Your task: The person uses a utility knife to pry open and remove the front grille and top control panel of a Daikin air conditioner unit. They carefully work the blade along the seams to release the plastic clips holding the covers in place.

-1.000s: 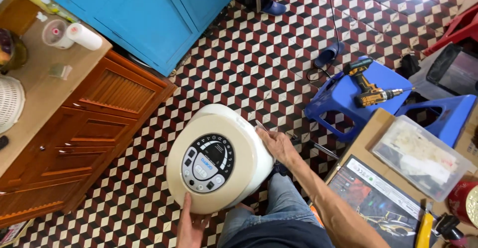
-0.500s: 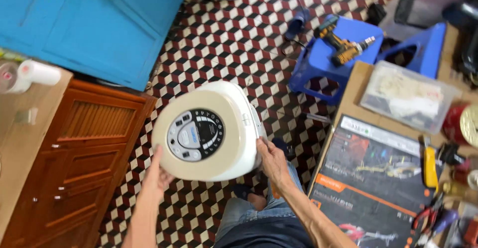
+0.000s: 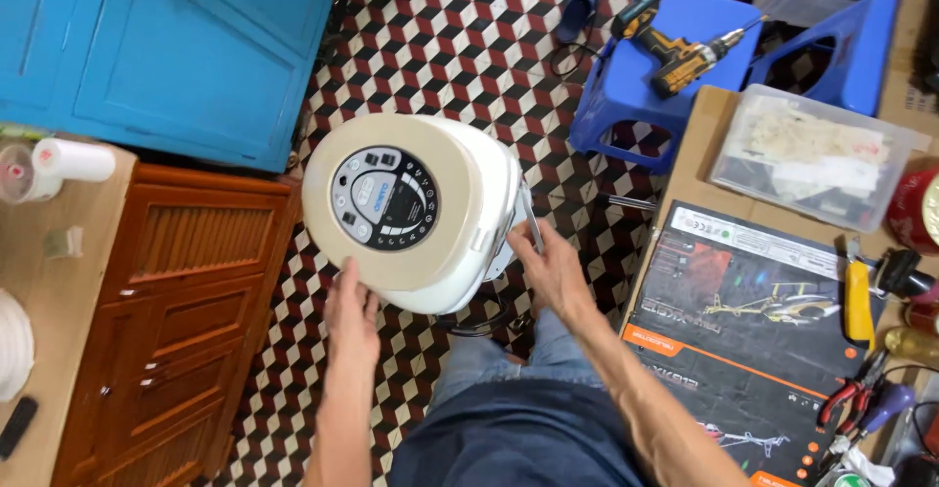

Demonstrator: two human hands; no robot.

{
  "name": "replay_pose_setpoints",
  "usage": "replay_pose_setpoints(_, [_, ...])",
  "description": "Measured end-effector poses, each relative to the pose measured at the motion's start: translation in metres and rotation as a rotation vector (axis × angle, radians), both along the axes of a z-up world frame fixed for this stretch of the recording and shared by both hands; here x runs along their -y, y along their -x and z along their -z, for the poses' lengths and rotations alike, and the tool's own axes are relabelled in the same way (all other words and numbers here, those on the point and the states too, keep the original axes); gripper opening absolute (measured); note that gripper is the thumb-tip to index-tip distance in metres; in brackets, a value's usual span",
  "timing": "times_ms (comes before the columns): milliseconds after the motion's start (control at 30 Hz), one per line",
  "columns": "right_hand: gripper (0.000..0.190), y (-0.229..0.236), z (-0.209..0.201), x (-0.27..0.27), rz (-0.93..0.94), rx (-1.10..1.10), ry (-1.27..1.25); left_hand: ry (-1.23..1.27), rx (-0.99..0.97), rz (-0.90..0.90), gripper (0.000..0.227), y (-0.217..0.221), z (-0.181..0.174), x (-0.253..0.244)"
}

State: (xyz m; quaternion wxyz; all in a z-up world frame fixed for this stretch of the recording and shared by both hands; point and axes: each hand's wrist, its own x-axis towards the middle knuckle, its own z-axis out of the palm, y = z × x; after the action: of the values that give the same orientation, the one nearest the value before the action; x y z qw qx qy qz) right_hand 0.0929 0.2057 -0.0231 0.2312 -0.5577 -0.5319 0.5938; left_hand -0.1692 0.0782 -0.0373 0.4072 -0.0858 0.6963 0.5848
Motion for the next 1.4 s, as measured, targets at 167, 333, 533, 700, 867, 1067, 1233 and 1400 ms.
replay_pose_setpoints(167, [0.026,0.008,-0.033,-0.029,-0.163,0.048,0.041,0.081,-0.111,-0.004,0.066,-0.060,-0.044,0.006])
replay_pose_setpoints(333, [0.022,0.013,-0.025,-0.023,-0.130,-0.062,0.023,-0.072,-0.145,0.101,0.074,-0.087,-0.040,0.024])
replay_pose_setpoints(533, [0.025,0.008,-0.036,-0.002,-0.107,0.036,-0.010,0.073,-0.246,0.221,0.071,-0.066,-0.063,0.008])
replay_pose_setpoints(700, [0.032,-0.012,-0.037,0.018,-0.130,-0.193,0.171,0.146,-0.242,0.223,0.065,-0.063,-0.050,0.011])
replay_pose_setpoints(867, [0.035,0.006,-0.061,0.034,-0.370,-0.023,0.353,-0.117,0.085,-0.091,0.061,-0.040,-0.032,0.011])
replay_pose_setpoints(1067, [0.040,0.016,-0.039,0.042,-0.339,-0.100,0.428,-0.228,0.413,-0.304,0.061,-0.021,-0.030,0.011])
replay_pose_setpoints(1233, [0.039,0.026,-0.056,0.043,-0.297,-0.071,0.431,-0.265,0.634,-0.369,0.062,-0.006,-0.019,0.014])
replay_pose_setpoints(1400, [0.038,0.022,-0.046,0.037,-0.225,-0.336,0.646,-0.235,0.665,-0.394,0.059,-0.003,-0.009,0.011])
